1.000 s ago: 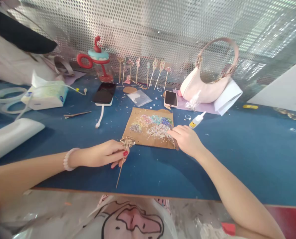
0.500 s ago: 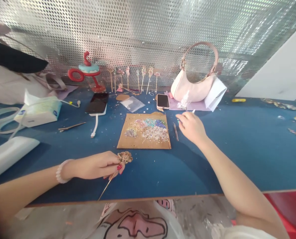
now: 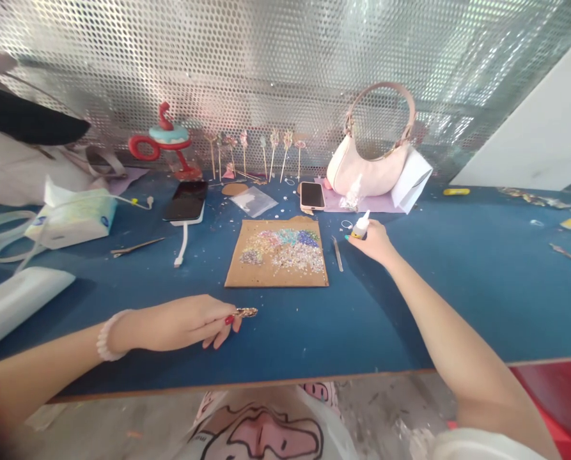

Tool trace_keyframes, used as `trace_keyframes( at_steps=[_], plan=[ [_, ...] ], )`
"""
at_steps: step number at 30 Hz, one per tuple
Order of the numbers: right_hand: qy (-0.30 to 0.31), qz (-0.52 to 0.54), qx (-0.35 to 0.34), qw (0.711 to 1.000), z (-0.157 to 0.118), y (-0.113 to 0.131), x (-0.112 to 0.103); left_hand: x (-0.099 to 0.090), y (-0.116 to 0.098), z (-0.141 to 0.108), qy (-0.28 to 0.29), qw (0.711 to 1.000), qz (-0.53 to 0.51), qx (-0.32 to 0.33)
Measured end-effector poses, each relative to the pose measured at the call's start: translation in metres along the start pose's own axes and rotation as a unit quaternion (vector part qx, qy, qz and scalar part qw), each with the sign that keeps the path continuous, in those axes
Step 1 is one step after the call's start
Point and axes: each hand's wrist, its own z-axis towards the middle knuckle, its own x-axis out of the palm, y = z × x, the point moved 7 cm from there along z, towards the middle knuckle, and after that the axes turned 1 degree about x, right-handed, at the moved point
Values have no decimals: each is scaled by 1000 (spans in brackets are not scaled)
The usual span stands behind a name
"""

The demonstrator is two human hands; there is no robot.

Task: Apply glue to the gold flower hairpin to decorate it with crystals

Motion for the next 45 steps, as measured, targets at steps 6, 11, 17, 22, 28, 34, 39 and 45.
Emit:
trace_keyframes(
  at_steps=[6, 11, 17, 22, 28, 34, 39, 45],
  plan=[
    [12, 11, 16, 1000, -6, 18, -4, -2, -1, 1, -4, 1000, 25, 13],
    [1, 14, 3, 1000, -16, 43, -10, 1, -3, 1, 6, 999, 47, 19],
    [19, 20, -79, 997, -34, 84, -13, -4, 3, 5, -63, 991, 121, 9],
    [70, 73, -212, 972, -60, 136, -14, -3, 10, 8, -106, 977, 182, 17],
    [113, 170, -254, 945, -87, 175, -19, -4, 11, 9, -148, 960, 237, 15],
    [148, 241, -247, 927, -99, 185, -18, 2, -1, 7, -137, 936, 320, 54],
    [159, 227, -230, 933, -102, 190, -14, 7, -12, 6, -116, 916, 374, 82],
    [192, 230, -223, 928, -105, 194, -12, 9, -13, 7, -128, 900, 403, 104]
  ],
)
